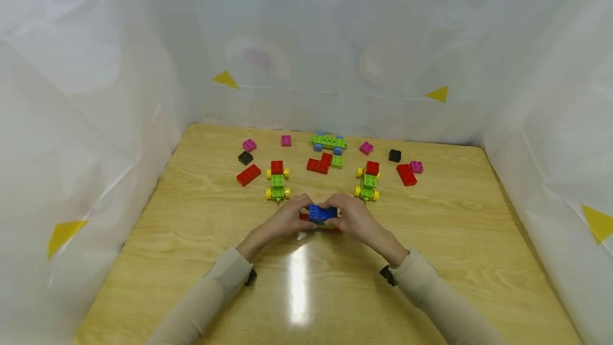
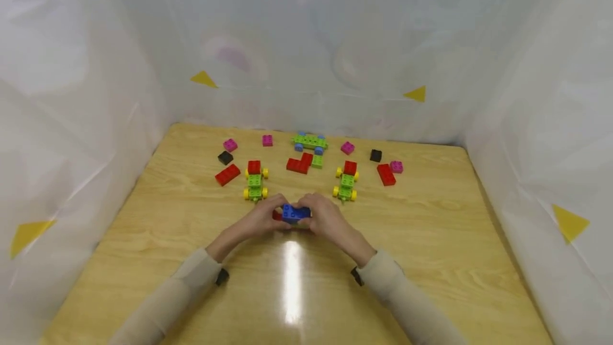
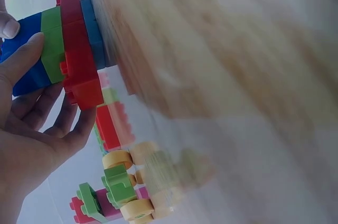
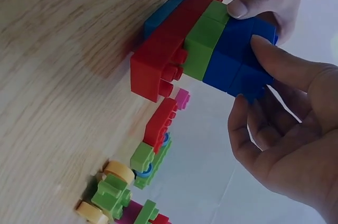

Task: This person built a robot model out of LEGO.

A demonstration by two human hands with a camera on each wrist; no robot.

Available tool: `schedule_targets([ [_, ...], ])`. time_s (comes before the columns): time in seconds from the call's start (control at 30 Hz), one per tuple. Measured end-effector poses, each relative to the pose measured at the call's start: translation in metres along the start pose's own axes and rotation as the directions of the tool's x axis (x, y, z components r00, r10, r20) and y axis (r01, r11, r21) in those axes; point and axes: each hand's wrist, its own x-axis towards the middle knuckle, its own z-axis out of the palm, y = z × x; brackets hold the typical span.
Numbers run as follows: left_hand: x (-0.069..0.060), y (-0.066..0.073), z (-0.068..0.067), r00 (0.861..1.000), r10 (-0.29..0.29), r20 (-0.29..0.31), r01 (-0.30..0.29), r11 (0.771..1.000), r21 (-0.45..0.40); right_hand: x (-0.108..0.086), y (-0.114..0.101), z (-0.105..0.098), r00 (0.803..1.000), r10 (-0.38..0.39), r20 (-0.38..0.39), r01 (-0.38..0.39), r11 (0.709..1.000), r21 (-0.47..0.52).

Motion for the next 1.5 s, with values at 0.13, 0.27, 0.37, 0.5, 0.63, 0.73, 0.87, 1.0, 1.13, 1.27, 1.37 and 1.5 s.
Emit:
schedule_targets([
  [0.13, 0.0, 0.003, -0.001, 1.0, -0.015, -0.018, 0.015, 1.0, 0.0, 0.0, 0.002, -0.001, 0.999, -0.025, -0.032, 0.025, 1.0, -0.002],
  [0.27, -0.003, 0.005, 0.0, 0.999, -0.027, -0.043, 0.027, 1.0, 0.003, 0.0, 0.003, 0.0, 0.999, -0.032, -0.034, 0.032, 0.999, -0.012],
  [0.37, -0.006, 0.006, 0.001, 0.998, -0.023, -0.059, 0.022, 1.0, -0.014, -0.001, 0.004, 0.001, 1.0, -0.02, -0.019, 0.02, 1.0, -0.003],
  [0.5, -0.008, 0.007, 0.003, 0.997, -0.016, -0.078, 0.015, 1.0, -0.014, -0.004, 0.005, 0.002, 1.0, -0.008, -0.013, 0.009, 1.0, 0.026],
  [0.63, -0.007, 0.009, 0.003, 0.996, -0.022, -0.087, 0.023, 1.0, 0.007, -0.006, 0.006, 0.002, 1.0, -0.001, -0.013, 0.002, 0.999, 0.051],
  [0.73, -0.006, 0.011, 0.002, 0.996, -0.03, -0.087, 0.032, 0.999, 0.014, -0.007, 0.008, 0.002, 1.0, 0.03, -0.003, -0.03, 0.997, 0.076],
  [0.87, -0.005, 0.012, 0.002, 0.996, -0.041, -0.079, 0.043, 0.999, 0.016, -0.008, 0.01, 0.003, 0.996, 0.08, 0.028, -0.082, 0.991, 0.102],
  [1.0, -0.006, 0.012, 0.002, 0.996, -0.05, -0.068, 0.051, 0.999, 0.012, -0.01, 0.013, 0.005, 0.994, 0.095, 0.051, -0.1, 0.988, 0.116],
  [1.13, -0.007, 0.012, 0.002, 0.996, -0.054, -0.068, 0.056, 0.998, 0.015, -0.011, 0.016, 0.011, 0.995, 0.08, 0.054, -0.085, 0.992, 0.088],
  [1.27, -0.007, 0.014, 0.003, 0.996, -0.05, -0.073, 0.052, 0.999, 0.018, -0.012, 0.016, 0.018, 0.997, 0.059, 0.04, -0.061, 0.997, 0.057],
  [1.37, -0.007, 0.015, 0.004, 0.996, -0.056, -0.076, 0.057, 0.998, 0.013, -0.01, 0.015, 0.022, 0.998, 0.055, 0.023, -0.056, 0.997, 0.048],
  [1.5, -0.009, 0.015, 0.003, 0.994, -0.08, -0.08, 0.08, 0.997, -0.002, -0.006, 0.013, 0.028, 0.996, 0.088, 0.008, -0.088, 0.996, 0.029],
])
